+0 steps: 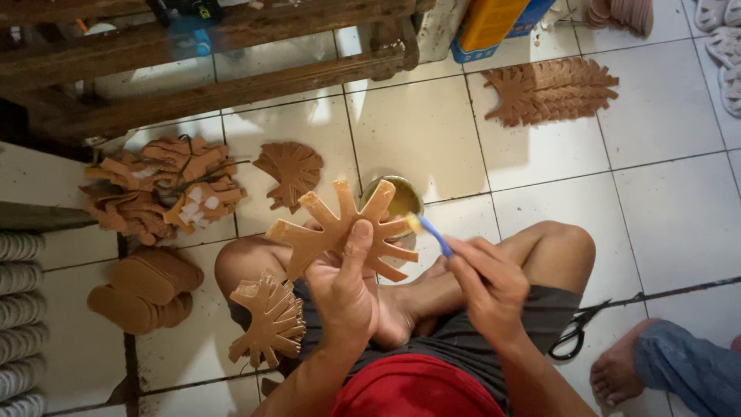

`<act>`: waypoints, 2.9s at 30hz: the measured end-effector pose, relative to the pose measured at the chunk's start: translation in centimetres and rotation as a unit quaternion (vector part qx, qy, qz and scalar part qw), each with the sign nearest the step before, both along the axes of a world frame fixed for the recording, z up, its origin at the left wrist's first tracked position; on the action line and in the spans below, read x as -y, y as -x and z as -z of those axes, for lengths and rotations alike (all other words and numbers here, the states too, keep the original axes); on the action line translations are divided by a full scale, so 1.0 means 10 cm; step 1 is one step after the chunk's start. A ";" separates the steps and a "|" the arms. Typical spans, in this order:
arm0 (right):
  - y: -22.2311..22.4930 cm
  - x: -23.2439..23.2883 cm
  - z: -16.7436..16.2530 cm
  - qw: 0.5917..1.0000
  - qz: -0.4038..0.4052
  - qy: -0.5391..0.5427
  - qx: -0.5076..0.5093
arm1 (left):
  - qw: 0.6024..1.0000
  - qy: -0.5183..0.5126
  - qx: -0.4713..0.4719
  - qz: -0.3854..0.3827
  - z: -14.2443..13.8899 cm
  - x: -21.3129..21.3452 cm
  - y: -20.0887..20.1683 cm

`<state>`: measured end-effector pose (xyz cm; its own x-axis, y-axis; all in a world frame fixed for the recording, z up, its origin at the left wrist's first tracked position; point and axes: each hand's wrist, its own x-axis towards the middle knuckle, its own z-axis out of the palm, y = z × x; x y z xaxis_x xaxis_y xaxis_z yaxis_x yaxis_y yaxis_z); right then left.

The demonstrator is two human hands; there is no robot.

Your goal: The person sits on the floor and repeatedly applies a yellowish liquid to star-shaped craft pieces using a toothbrush. They dip the brush into a small metal bowl, coat the edges of each piece, and place it on the floor to dry.

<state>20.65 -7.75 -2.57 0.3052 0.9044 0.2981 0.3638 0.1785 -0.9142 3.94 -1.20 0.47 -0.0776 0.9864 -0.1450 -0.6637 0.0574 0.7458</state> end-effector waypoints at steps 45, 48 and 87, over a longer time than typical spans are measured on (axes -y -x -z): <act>0.09 -0.21 0.25 0.991 0.039 0.068 -0.110 | 1.000 0.003 0.006 -0.009 0.04 -0.01 -0.03; 0.16 -0.24 0.41 0.934 0.061 0.083 -0.341 | 0.999 0.018 0.028 -0.020 0.10 0.00 -0.02; 0.16 -0.06 0.23 0.999 0.019 0.021 -0.027 | 0.997 0.031 -0.052 -0.043 0.30 -0.09 -0.10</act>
<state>19.05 -7.17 -4.89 0.3537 0.9036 0.2417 0.3189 0.1264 -0.9393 4.98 -0.34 -2.52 -0.1795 0.9647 -0.1924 -0.5868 0.0520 0.8081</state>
